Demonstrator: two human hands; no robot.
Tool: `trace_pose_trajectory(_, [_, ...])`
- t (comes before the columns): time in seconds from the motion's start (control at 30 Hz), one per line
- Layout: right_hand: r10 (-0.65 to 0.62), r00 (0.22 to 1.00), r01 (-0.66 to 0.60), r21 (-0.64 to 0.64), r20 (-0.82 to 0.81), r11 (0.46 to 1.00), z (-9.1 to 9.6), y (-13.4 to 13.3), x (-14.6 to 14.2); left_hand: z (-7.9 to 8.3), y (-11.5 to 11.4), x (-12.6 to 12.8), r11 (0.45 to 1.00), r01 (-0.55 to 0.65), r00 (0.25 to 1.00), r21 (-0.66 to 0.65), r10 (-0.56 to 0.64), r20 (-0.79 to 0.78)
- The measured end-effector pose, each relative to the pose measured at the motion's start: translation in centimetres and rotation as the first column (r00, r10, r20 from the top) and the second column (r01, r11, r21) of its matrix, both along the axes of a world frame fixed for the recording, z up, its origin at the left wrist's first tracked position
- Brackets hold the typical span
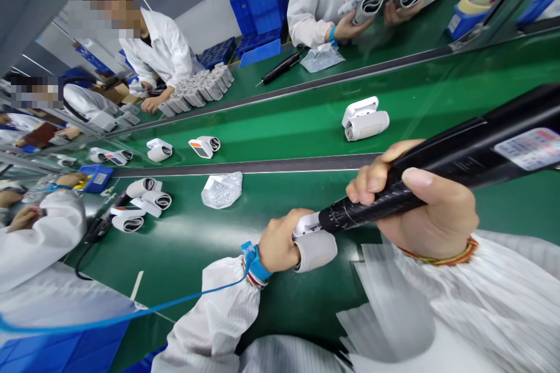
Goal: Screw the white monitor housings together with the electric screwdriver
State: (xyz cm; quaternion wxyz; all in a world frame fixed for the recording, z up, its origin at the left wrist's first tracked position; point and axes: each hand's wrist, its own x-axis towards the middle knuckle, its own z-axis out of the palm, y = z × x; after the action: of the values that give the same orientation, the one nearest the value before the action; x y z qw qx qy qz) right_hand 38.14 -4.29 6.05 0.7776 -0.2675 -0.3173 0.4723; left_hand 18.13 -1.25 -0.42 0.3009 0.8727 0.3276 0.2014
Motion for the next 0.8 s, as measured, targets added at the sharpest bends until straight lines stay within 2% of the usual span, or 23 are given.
trace_pose_trajectory(0.23, [-0.003, 1.0, 0.002, -0.016, -0.03, 1.0, -0.1, 0.2, 0.1, 0.0, -0.2, 0.0, 1.0, -0.005, 1.0, -0.013, 0.005, -0.022])
trace_pose_trajectory(0.5, [0.001, 0.995, -0.015, -0.142, -0.098, 0.99, -0.7, 0.5, -0.4, 0.0, -0.4, 0.2, 0.999, 0.0, 0.999, -0.036, -0.001, -0.04])
trace_pose_trajectory(0.8, [-0.094, 0.994, 0.086, -0.141, -0.055, 0.986, 1.5, 0.1, 0.8, -0.4, -0.3, 0.2, 0.999, 0.027, 1.0, -0.018, -0.027, 0.005])
